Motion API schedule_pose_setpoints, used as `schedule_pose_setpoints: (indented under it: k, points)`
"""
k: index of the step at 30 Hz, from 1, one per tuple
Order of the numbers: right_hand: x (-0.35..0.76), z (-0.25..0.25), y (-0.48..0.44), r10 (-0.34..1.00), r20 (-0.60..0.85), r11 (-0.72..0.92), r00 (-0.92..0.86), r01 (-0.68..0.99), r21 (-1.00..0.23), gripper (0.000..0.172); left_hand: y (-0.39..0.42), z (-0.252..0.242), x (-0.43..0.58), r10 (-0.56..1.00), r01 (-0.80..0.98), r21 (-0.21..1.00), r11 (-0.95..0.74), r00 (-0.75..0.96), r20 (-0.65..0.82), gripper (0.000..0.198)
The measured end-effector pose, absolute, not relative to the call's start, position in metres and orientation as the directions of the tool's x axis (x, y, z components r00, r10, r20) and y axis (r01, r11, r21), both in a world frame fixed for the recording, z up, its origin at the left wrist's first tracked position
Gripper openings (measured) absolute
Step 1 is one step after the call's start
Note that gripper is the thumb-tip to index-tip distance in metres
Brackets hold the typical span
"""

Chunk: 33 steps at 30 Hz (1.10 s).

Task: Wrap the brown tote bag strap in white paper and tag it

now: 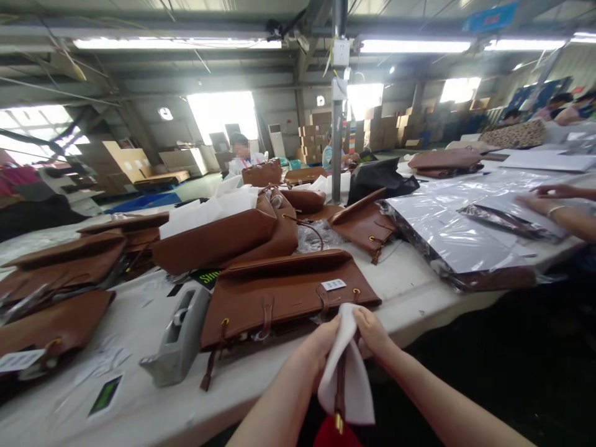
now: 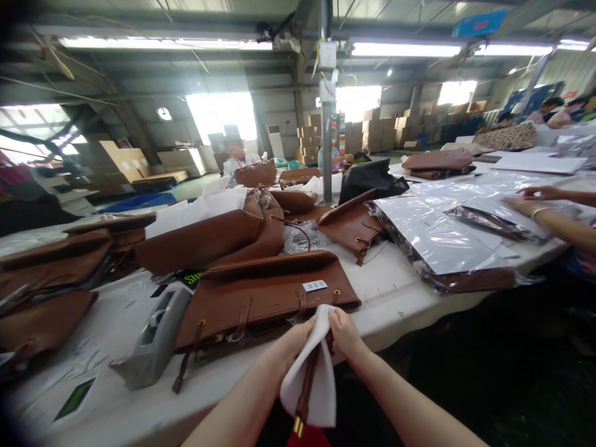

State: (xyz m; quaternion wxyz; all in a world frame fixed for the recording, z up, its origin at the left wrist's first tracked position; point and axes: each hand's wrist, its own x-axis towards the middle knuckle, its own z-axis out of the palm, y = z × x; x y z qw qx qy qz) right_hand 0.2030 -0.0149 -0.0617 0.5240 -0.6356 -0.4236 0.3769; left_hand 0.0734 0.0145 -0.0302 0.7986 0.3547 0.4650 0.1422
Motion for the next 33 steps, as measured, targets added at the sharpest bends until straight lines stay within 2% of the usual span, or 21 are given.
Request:
schedule_pose_setpoints:
  k: [3,5,7,10,14,17,23,25,29,33]
  points:
    - [0.201,-0.053,-0.019,0.943,-0.106,-0.133,0.316,0.066,-0.989,0.03,0.013,-0.031,0.07,0.386,-0.018,0.495,0.869,0.65,-0.654,0.052]
    - [0.2,-0.043,-0.024,0.942,-0.201,-0.203,0.269,-0.021,-0.979,0.035,0.013,-0.03,0.069,0.377,-0.027,0.473,0.88,0.644,-0.666,0.047]
    - [0.202,-0.032,-0.028,0.938,-0.278,-0.276,0.206,-0.039,-0.96,0.04,0.012,-0.029,0.068,0.418,0.004,0.528,0.849,0.605,-0.678,0.042]
    - [0.208,-0.02,-0.034,0.954,-0.282,-0.289,0.105,0.054,-0.956,0.042,0.012,-0.026,0.068,0.483,0.077,0.628,0.774,0.57,-0.665,0.039]
    - [0.22,-0.02,-0.038,0.962,-0.275,-0.275,0.01,0.061,-0.96,0.038,0.012,-0.022,0.07,0.49,0.138,0.652,0.746,0.548,-0.678,0.043]
    - [0.226,-0.021,-0.039,0.951,-0.309,-0.309,0.002,0.021,-0.951,0.036,0.013,-0.021,0.072,0.487,0.154,0.654,0.74,0.549,-0.68,0.043]
    - [0.231,-0.016,-0.046,0.945,-0.327,-0.328,-0.025,-0.071,-0.942,0.046,0.011,-0.014,0.08,0.44,0.175,0.605,0.777,0.536,-0.72,0.022]
    - [0.23,-0.017,-0.049,0.949,-0.315,-0.316,-0.025,-0.102,-0.943,0.047,0.007,-0.012,0.084,0.422,0.179,0.594,0.784,0.548,-0.722,0.02]
    - [0.228,-0.027,-0.055,0.956,-0.291,-0.282,0.034,-0.165,-0.945,0.049,0.001,-0.013,0.091,0.506,0.191,0.664,0.723,0.508,-0.697,0.021]
    - [0.226,-0.041,-0.061,0.945,-0.289,-0.268,0.156,-0.14,-0.953,0.046,0.002,-0.019,0.095,0.595,0.216,0.715,0.665,0.425,-0.682,0.022]
